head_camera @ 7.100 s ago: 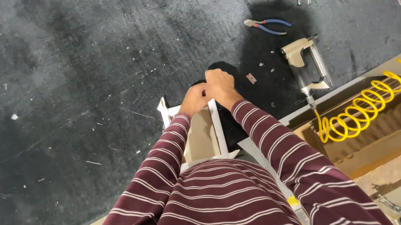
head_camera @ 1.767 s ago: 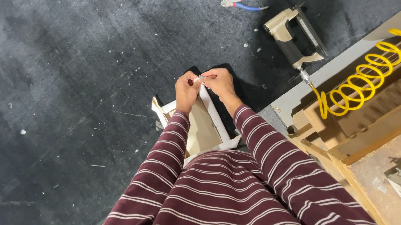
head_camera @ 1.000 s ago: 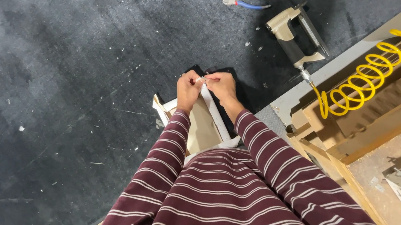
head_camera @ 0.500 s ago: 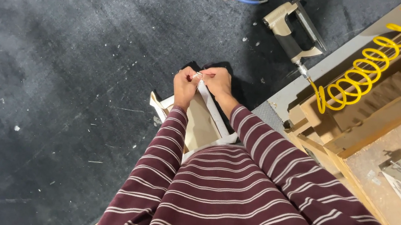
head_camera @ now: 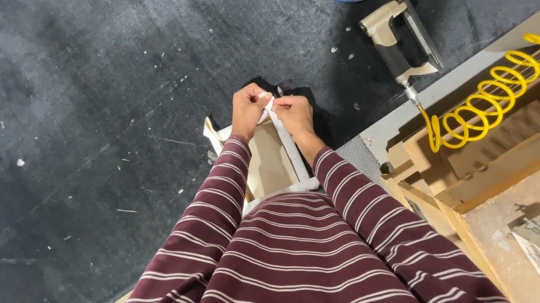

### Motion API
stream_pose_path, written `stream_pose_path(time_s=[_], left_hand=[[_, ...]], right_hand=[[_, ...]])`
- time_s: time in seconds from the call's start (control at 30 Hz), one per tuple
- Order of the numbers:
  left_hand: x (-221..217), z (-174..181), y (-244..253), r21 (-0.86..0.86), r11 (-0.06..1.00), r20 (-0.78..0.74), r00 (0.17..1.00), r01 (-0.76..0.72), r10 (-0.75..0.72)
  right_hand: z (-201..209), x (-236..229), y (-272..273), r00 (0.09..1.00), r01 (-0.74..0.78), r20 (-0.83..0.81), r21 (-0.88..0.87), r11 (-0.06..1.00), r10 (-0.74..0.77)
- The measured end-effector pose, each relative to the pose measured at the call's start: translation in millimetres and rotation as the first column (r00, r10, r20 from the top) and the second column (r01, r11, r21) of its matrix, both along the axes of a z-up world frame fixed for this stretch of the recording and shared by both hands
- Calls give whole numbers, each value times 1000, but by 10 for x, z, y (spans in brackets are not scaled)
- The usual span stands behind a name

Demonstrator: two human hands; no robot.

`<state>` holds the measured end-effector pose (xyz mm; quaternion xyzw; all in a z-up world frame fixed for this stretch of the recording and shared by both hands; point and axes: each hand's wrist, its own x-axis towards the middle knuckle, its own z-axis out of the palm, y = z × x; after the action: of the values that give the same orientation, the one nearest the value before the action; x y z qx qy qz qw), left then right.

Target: The person assembles small white frames by folding white paper or cardstock around a wooden frame and securing it with a pneumatic staple gun. They repeatedly fold the edges and staple them in place, then stack the finished frames on the table.

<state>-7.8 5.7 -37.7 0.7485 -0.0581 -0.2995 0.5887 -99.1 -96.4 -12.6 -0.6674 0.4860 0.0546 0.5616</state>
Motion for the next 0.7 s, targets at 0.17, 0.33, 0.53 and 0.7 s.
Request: stream_pose_path(time_s=[0.17, 0.33, 0.53, 0.7], left_hand=[[73, 4, -14, -31, 999, -48, 999, 13, -14], [155, -131, -9, -64, 998, -148, 989, 3, -12], [229, -143, -10, -124, 990, -260, 965, -66, 32], [344, 442, 132, -149, 967, -248, 954, -207, 166]], right_hand=[[-48, -35, 12, 1000, -30, 2, -11, 999, 30], [-163, -78, 44, 996, -86, 34, -18, 996, 86], [140, -50, 257, 983, -170, 69, -36, 985, 172], [-103, -364, 226, 972, -27, 233, -42, 999, 36]])
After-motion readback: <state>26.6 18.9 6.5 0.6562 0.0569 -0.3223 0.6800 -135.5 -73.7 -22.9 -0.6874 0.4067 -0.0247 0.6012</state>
